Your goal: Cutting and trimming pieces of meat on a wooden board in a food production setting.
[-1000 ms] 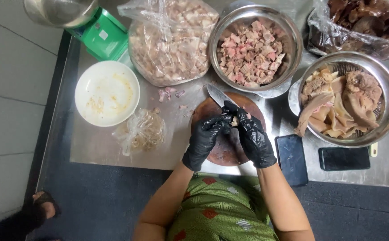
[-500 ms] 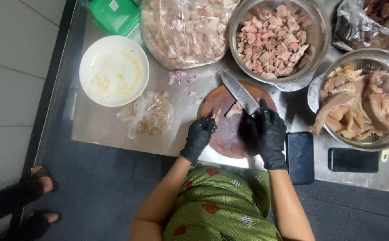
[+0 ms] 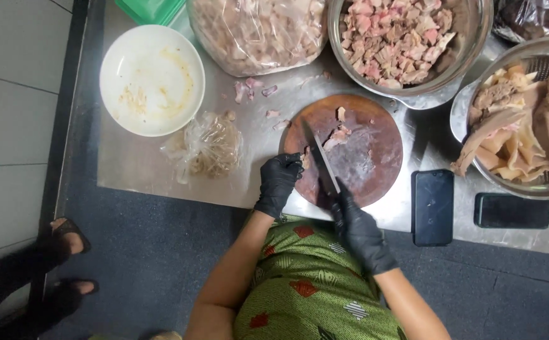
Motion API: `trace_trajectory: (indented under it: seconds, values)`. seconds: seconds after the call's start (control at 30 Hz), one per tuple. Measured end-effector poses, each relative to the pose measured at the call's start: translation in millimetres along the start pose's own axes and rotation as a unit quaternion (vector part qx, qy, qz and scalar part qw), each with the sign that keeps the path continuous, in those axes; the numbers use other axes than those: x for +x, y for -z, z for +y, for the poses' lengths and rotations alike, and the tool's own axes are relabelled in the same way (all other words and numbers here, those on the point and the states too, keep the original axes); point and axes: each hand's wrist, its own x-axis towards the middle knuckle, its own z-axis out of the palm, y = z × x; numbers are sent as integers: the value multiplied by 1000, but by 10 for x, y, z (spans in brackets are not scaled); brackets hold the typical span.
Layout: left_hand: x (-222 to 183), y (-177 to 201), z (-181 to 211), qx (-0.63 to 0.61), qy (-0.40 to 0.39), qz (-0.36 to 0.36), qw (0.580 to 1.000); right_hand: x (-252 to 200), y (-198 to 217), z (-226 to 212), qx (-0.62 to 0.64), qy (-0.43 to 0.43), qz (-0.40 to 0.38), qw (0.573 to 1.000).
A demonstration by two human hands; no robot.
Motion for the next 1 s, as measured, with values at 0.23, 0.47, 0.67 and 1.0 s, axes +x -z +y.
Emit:
trace_trajectory:
  seconds: [0.23,0.47,0.67,1.0]
  values:
    - [-241,247,70,-140,6,60,988,4,-331,113,-81,79,-2,994]
    - [-182,222,76,-118,-47,77,989,270,-692,521,-104,88,-30,990]
    - [-95,-42,-176,-75,-105,117,985,154,-413,141,-98,119,-13,988]
    - [-88,-89,-194,-119,-99,175,972,108,-325,32,-115,78,-54,989]
